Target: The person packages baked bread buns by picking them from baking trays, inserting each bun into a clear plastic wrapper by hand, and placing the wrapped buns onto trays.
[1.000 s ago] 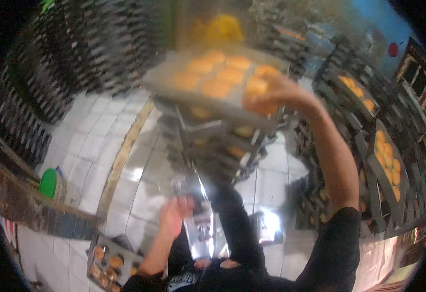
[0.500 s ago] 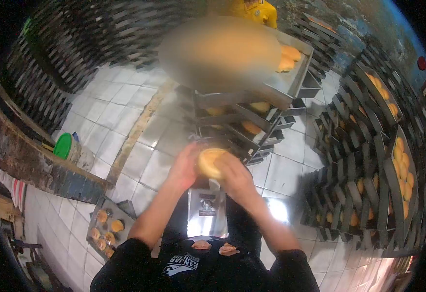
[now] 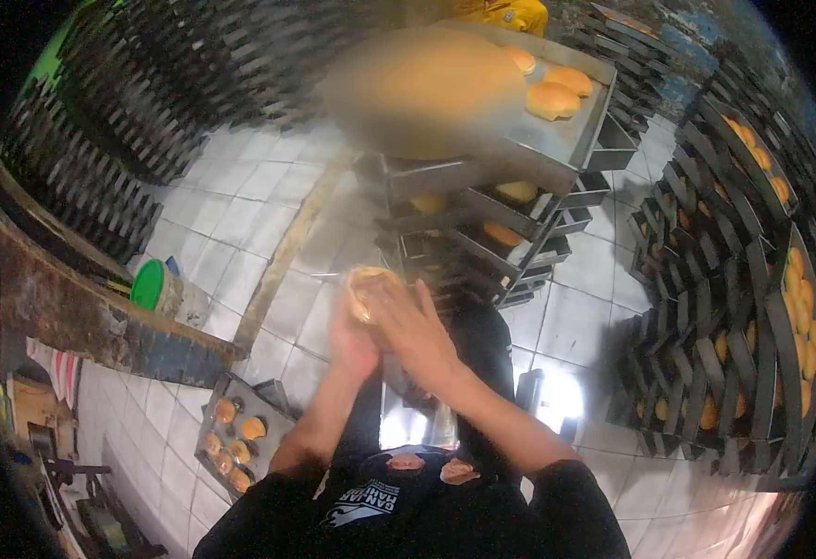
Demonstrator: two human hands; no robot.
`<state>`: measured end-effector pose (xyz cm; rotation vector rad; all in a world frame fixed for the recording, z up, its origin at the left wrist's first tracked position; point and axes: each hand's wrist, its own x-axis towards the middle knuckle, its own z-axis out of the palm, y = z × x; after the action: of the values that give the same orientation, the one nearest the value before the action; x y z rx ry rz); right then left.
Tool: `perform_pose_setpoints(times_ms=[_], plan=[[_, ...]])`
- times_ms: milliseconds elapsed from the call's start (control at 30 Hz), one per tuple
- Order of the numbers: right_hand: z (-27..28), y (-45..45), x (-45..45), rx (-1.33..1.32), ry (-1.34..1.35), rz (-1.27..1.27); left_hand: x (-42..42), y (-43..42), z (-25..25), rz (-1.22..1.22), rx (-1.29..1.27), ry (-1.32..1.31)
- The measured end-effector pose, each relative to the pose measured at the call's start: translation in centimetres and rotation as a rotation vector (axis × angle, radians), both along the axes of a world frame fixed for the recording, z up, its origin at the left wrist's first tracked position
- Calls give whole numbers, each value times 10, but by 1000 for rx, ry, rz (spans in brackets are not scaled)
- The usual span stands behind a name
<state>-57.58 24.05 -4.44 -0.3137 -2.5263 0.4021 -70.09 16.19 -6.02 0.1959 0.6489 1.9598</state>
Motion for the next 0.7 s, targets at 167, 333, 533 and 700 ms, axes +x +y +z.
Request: perform_pose_setpoints(times_ms=[167,333,533,700], plan=[[11,24,-25,-30,-79,16,8,46,-31,174,-22,-18],[37,4,3,-484,-56,145,-14,35,-10,65,-39,-263],[23,-27,17,-1420,-89,1134,-38,41,-52,30,-107,-237],[3,-4,14,-285,247,-191,-28,-18,-3,-46,-193,-240]])
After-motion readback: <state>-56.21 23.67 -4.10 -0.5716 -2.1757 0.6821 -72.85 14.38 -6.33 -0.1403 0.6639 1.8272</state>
